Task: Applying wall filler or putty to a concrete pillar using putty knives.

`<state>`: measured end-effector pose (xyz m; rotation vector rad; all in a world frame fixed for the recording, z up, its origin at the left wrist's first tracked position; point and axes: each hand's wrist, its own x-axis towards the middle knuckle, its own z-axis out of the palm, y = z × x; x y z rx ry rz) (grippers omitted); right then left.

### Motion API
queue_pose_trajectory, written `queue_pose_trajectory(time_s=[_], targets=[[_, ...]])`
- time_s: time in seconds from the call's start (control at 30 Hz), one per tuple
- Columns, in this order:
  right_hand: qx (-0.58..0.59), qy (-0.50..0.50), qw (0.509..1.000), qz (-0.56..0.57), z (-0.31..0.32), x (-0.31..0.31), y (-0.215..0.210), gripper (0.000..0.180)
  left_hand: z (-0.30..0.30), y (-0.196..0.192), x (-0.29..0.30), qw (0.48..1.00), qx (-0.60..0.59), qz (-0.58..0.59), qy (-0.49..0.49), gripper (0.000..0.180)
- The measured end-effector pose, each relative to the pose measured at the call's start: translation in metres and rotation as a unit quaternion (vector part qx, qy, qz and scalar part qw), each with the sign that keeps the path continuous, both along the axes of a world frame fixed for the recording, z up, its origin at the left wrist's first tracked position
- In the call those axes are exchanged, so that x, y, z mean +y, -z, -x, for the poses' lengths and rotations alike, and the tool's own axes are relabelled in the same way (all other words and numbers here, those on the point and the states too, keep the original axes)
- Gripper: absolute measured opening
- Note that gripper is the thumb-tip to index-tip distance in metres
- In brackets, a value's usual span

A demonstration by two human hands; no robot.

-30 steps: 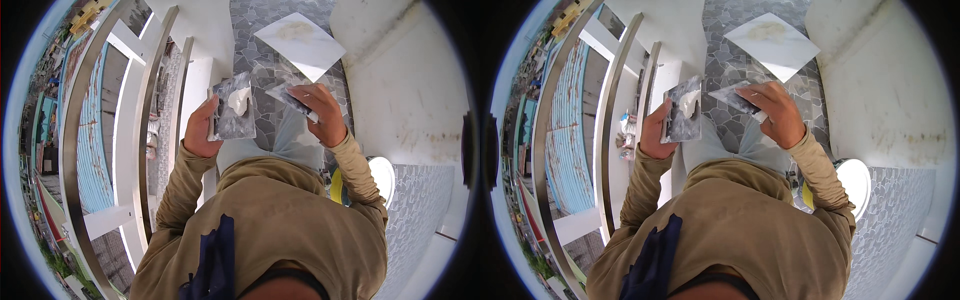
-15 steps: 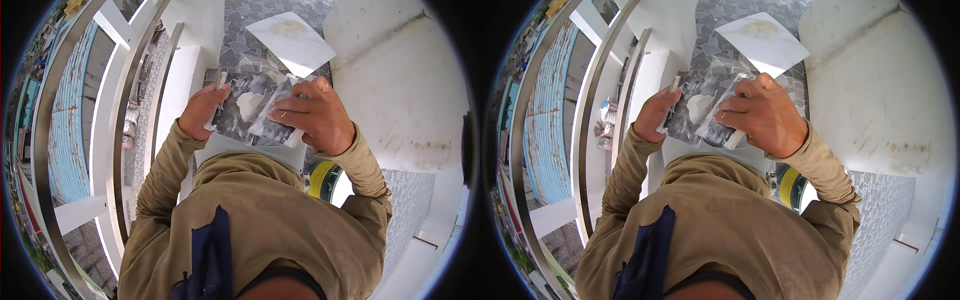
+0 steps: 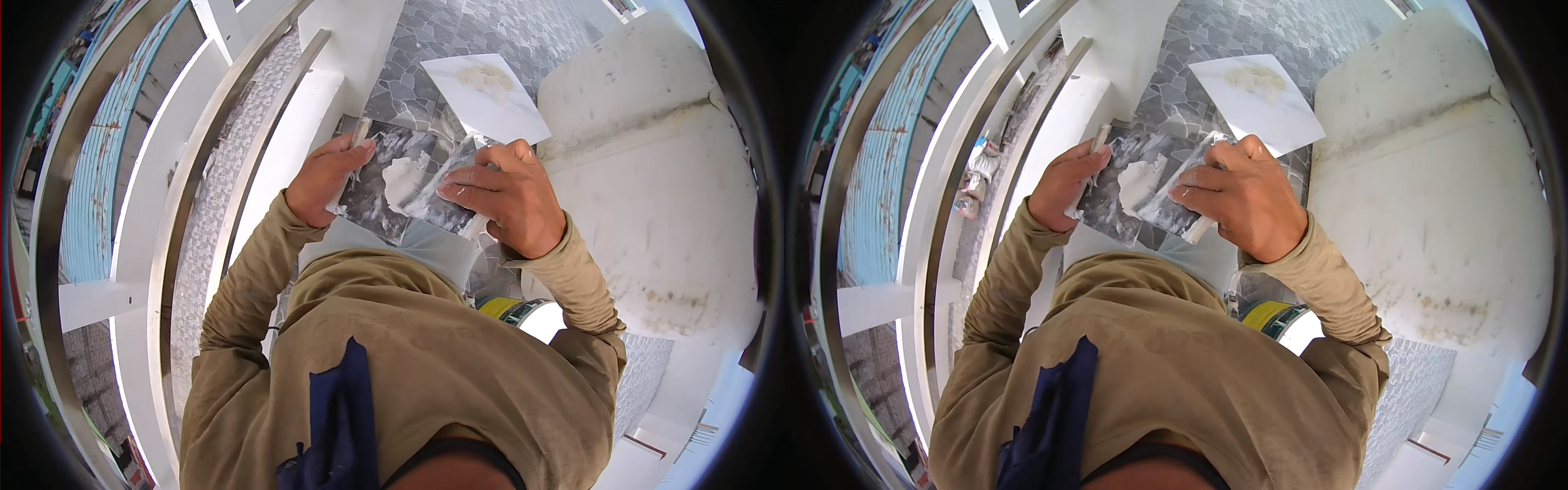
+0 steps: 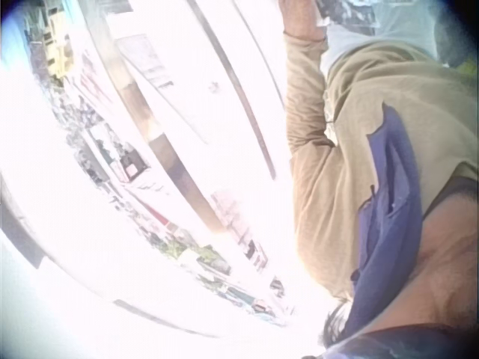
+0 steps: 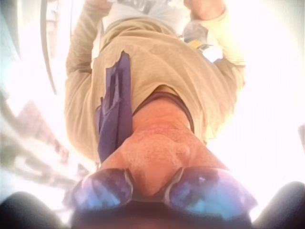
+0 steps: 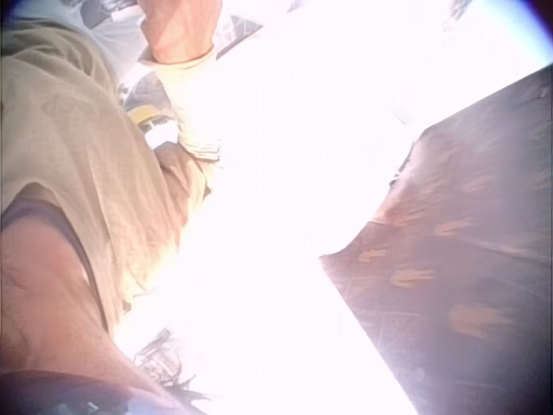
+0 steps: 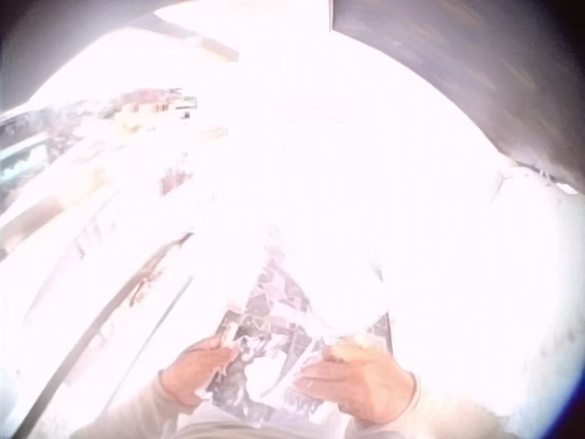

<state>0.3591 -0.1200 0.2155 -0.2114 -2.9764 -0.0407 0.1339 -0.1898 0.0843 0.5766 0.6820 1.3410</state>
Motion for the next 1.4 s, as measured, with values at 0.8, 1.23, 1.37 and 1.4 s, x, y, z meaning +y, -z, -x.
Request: queue_pose_trajectory(time_s=[0.8,1.23,1.37,1.4], targets=[[0.007,0.067,0.998,-0.005,-0.014,-0.004,0.011,0.053,0.038,0.028,0.004,0.994,0.089,-0.066,0.003,0.05],[0.03,0.005,0.999,-0.036,0.015,-0.006,-0.004,0.042,0.009,-0.019,0.006,0.998,0.061,0.014,-0.032,0.029],[0.003,0.008,0.999,-0.038,0.012,0.001,0.003,0.045,0.004,-0.019,0.008,0.997,0.03,-0.023,-0.061,0.027],[0.003,0.004,0.999,-0.037,0.012,0.001,-0.003,0.045,0.007,-0.016,0.008,0.997,0.03,-0.022,-0.065,0.027]])
